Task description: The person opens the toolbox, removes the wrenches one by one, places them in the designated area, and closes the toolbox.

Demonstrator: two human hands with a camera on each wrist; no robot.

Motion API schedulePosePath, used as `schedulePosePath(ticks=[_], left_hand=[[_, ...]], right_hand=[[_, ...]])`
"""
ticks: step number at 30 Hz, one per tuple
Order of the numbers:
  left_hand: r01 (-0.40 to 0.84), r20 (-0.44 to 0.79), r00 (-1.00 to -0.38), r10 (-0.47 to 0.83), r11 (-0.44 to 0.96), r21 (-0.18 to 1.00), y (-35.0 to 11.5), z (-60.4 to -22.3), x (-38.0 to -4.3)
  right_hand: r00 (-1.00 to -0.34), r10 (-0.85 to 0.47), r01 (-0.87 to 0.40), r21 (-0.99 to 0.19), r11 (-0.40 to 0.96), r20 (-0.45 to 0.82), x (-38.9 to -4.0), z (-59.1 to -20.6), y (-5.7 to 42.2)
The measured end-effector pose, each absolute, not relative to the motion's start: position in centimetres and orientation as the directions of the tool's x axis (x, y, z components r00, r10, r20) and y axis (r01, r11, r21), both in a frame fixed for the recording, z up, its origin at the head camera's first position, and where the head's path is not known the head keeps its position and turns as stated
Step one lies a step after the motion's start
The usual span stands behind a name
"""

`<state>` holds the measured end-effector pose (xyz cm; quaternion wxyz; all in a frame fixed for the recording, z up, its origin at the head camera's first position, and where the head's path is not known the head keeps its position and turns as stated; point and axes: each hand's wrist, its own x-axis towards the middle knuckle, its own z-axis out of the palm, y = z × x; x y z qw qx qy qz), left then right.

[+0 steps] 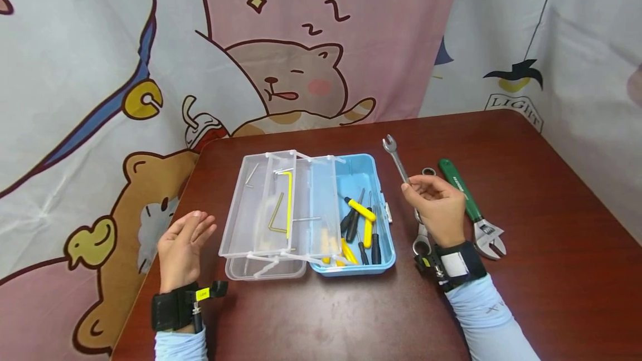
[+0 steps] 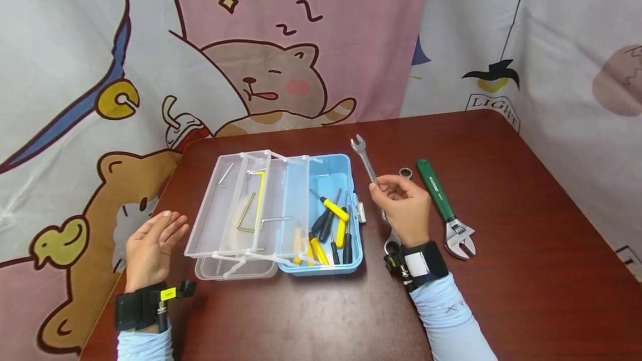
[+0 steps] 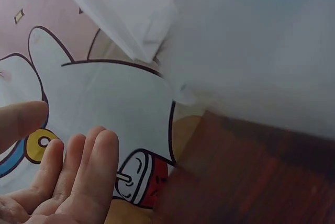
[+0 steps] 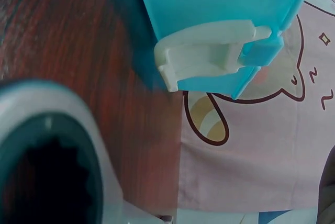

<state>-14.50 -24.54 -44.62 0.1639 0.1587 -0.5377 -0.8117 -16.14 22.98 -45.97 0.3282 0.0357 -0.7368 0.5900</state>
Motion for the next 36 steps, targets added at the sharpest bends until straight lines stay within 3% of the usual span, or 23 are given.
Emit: schedulePosePath(ticks=[9,14,36], left_hand=[[-0.002,-0.136,-0.900,-0.413,-0.308,0.951,-24.6,-45.6,-14.8],[-0.052,-0.161,-0.902,-0.401,-0.268,0.962,-24.5,-46.1,-14.8],[-0.058,-0.146,-0.915,-0.377,-0.234,0.971,-23.9,-47.1,-15.0]], right_hand=[[-0.783,0.354,-0.403,-0.850,0.338,0.512,-15.6,-44.3,22.9],[-0.780,0.365,-0.399,-0.853,0.336,0.509,-16.2,-45.3,23.6],[-0.717,0.427,-0.372,-0.820,0.434,0.551,-16.5,-45.0,26.2]])
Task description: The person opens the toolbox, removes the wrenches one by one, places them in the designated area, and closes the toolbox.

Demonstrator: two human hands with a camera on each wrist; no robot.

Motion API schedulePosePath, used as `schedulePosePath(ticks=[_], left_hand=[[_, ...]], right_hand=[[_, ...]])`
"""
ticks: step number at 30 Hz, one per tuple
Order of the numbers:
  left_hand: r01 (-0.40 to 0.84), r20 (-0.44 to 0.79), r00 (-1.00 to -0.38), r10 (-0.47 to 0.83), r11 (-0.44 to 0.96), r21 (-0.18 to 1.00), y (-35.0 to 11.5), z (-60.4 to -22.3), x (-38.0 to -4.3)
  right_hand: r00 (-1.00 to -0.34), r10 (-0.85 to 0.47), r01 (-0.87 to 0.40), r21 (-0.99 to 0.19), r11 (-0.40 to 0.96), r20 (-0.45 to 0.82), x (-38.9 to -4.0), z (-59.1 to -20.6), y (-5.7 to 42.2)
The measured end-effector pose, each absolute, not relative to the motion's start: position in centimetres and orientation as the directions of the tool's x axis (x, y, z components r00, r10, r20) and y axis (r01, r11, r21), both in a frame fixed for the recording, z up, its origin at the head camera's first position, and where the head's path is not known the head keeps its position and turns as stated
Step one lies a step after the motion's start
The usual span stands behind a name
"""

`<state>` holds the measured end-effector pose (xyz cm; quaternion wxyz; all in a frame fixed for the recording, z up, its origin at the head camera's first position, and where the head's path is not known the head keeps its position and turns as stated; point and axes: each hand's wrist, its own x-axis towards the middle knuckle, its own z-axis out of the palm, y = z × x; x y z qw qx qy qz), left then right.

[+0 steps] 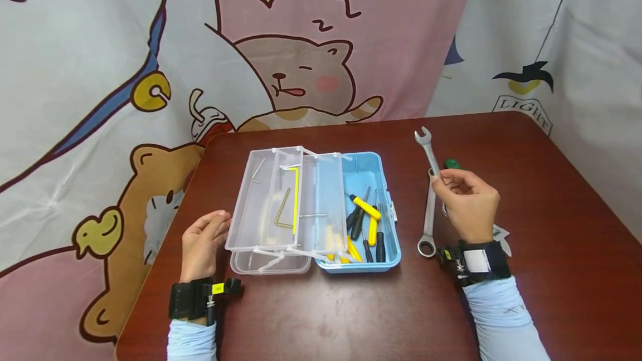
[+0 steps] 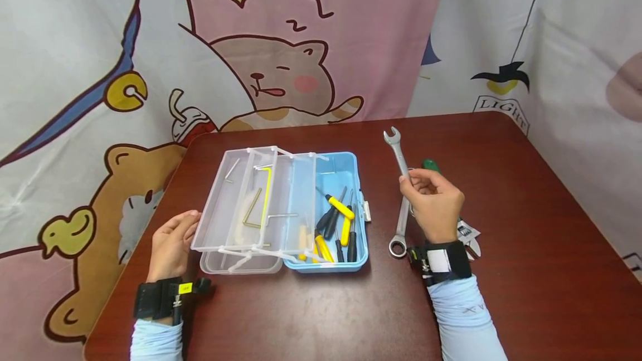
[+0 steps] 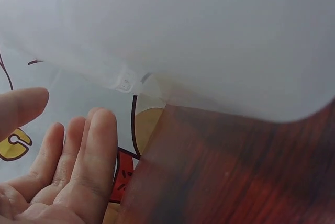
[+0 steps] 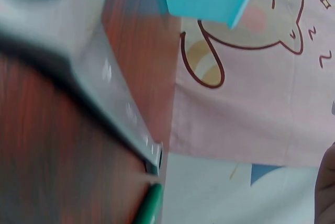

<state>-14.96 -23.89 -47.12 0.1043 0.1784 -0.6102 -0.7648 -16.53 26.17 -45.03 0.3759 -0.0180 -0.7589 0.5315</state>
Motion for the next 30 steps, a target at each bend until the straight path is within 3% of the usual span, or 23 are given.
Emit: schedulePosePath(ticks=[11,30], left_hand=[[-0.044,-0.135,-0.919,-0.370,-0.243,0.969,-24.1,-47.2,-15.1],[-0.086,-0.171,-0.911,-0.375,-0.234,0.968,-23.8,-47.5,-15.5]], right_hand=[[-0.681,0.478,-0.323,-0.813,0.484,0.555,-16.9,-44.6,28.8],[-0.731,0.432,-0.123,-0.725,0.678,0.528,-15.1,-46.3,34.4]])
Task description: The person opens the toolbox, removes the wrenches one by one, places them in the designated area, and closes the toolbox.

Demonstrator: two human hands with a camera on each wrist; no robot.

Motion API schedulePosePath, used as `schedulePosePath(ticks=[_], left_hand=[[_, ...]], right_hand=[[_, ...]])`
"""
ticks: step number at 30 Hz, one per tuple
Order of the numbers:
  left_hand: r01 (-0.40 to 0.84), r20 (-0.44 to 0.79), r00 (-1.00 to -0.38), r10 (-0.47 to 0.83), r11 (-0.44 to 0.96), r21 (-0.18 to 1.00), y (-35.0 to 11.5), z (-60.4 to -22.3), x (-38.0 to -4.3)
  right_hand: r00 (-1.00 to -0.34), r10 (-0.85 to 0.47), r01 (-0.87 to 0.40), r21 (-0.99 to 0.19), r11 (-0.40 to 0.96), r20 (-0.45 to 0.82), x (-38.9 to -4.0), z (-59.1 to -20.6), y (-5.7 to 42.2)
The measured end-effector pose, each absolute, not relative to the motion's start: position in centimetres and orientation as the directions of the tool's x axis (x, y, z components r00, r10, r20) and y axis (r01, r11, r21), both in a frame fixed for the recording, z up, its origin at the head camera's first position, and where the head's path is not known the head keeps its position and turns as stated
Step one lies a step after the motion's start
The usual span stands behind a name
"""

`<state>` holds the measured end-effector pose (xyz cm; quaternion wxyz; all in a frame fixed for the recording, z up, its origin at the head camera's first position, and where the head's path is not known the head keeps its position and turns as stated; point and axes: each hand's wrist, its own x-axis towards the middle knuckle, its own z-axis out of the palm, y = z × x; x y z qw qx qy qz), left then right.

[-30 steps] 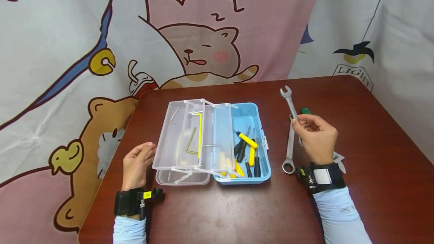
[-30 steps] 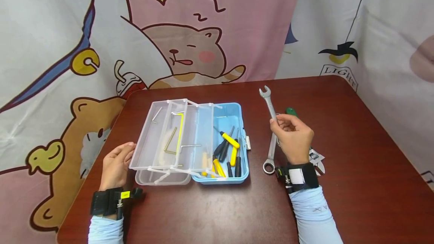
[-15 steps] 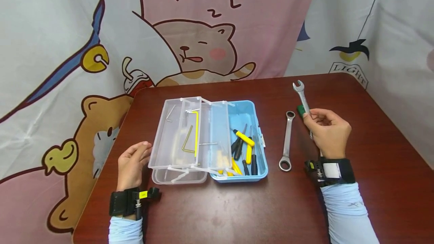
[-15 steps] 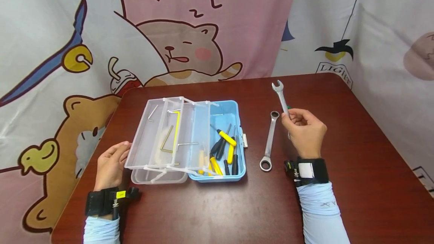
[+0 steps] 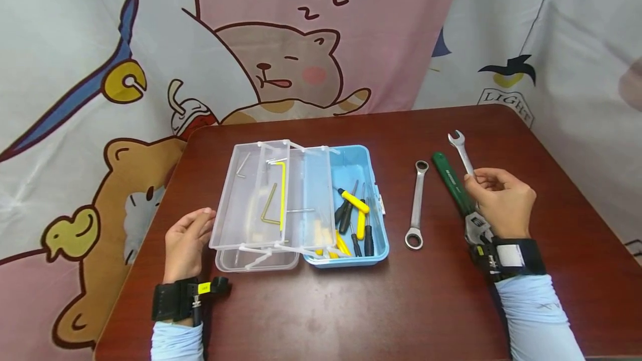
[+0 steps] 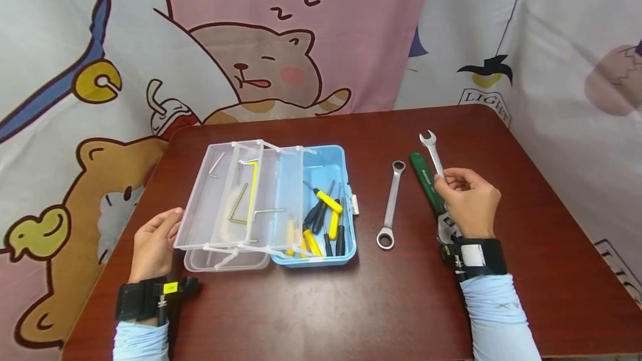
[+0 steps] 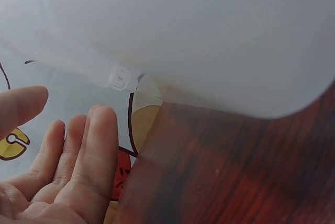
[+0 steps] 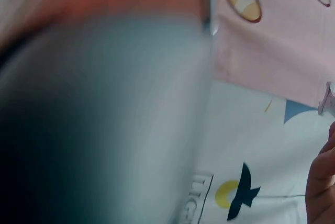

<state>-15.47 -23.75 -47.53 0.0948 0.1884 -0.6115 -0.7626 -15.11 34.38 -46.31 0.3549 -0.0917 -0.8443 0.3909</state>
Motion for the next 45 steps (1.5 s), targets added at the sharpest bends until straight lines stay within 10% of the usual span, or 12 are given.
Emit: schedulePosePath(ticks=[45], left_hand=[[-0.087,-0.168,-0.914,-0.371,-0.225,0.971,-24.0,-47.2,-15.0]], right_hand=[[-0.967,0.220,0.134,-0.473,0.871,0.131,-13.7,-47.2,45.5]])
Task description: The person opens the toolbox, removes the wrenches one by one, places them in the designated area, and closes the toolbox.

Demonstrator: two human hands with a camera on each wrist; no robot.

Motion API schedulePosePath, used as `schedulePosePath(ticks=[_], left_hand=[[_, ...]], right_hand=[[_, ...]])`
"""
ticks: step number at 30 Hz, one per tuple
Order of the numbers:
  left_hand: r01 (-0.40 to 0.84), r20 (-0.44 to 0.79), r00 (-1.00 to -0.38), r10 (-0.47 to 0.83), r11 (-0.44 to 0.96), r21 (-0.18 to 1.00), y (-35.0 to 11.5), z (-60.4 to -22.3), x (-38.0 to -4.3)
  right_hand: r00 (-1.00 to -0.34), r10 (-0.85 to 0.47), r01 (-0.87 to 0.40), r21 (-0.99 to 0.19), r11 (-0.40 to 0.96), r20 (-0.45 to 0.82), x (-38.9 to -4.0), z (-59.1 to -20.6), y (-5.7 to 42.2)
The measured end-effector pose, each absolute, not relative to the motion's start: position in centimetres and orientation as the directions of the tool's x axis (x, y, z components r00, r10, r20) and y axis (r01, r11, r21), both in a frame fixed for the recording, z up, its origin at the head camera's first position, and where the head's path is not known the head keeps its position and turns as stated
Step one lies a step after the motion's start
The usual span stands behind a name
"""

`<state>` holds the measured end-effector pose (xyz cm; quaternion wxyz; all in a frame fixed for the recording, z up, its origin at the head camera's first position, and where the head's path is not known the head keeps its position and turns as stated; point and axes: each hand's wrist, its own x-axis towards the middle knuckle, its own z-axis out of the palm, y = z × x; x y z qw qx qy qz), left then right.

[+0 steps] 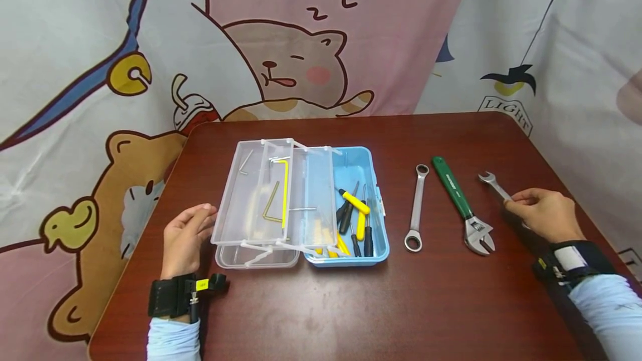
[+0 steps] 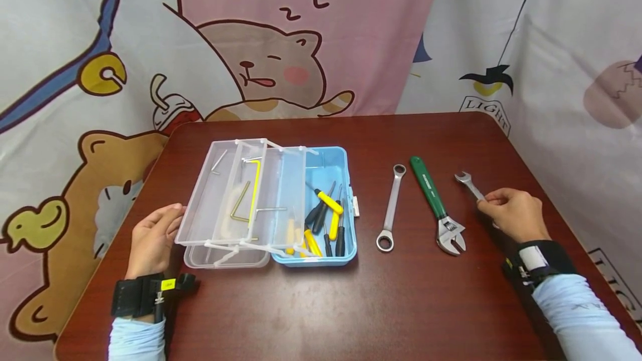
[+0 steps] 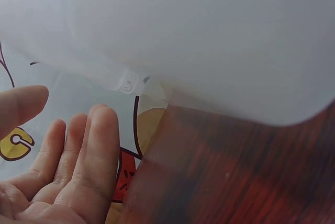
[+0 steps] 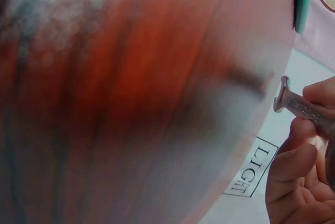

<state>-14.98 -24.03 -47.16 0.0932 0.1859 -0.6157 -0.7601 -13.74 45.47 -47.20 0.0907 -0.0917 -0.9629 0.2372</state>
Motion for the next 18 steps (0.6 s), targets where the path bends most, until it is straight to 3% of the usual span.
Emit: schedulePosePath(ticks=[18], left_hand=[[-0.095,-0.166,-0.925,-0.343,-0.213,0.972,-23.96,-47.28,-14.99]], right_hand=[[-0.984,0.161,0.179,-0.391,0.903,-0.078,-14.46,-47.09,44.92]])
